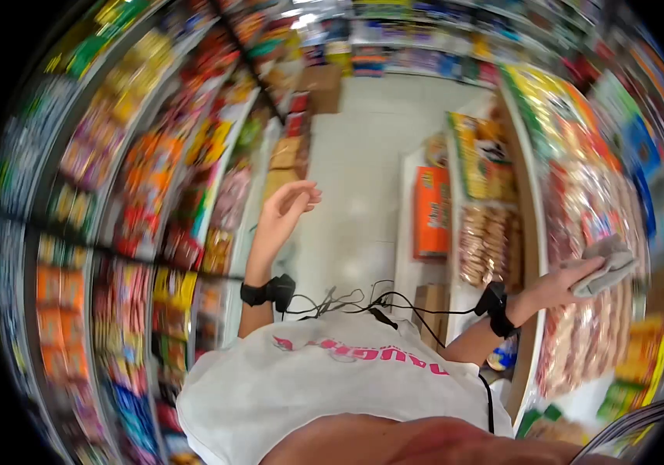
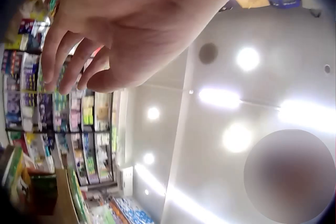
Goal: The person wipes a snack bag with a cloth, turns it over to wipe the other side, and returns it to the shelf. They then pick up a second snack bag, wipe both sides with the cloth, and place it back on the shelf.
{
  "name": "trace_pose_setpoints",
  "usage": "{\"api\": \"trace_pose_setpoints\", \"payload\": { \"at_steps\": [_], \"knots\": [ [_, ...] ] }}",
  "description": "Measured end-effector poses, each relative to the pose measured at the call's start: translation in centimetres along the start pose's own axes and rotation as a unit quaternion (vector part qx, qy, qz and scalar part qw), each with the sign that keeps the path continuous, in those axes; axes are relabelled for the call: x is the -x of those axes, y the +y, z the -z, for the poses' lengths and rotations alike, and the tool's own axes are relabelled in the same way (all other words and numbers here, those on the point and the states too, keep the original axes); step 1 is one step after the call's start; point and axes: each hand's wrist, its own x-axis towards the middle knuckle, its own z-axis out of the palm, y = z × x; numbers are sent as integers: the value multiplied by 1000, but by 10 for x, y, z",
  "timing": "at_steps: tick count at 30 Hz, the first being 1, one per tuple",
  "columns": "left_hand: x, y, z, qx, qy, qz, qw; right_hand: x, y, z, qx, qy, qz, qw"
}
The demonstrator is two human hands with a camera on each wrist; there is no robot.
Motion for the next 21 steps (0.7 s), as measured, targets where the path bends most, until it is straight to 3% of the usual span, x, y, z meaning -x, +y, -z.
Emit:
{"api": "trace_pose_setpoints", "payload": {
  "at_steps": [1,3,4,5,6,7,10,14,15,17,20,21],
  "knots": [
    [22,6,21,-7,46,8,999,22,-15,-21,38,-48,3,998],
    [71,7,61,-8,128,4,992,65,-64,-65,-14,-142,-73,987],
    [99,7,81,-6,173,1,985,84,-102,-89,-99,-194,-159,963],
    [130,1,104,-4,198,-12,980,110,-133,-103,-133,-255,-141,947],
    [209,-1,133,9,294,-23,956,182,-155,-111,-224,-332,-227,888],
    [244,-2,147,24,325,-28,945,213,-195,-112,-249,-389,-236,855],
    [367,0,174,39,443,-19,895,303,-266,-92,-248,-525,-238,779],
    [500,-18,210,61,586,-12,808,418,-376,-34,-333,-673,-288,595],
    [526,-27,218,62,616,-8,785,437,-399,-18,-332,-708,-303,544],
    [564,-36,231,122,649,-7,751,479,-425,5,-316,-782,-239,481],
    [599,-47,246,163,676,-7,719,527,-463,43,-337,-823,-317,329],
    [607,-51,250,165,682,-13,712,539,-475,54,-319,-834,-327,309]
  ]
}}
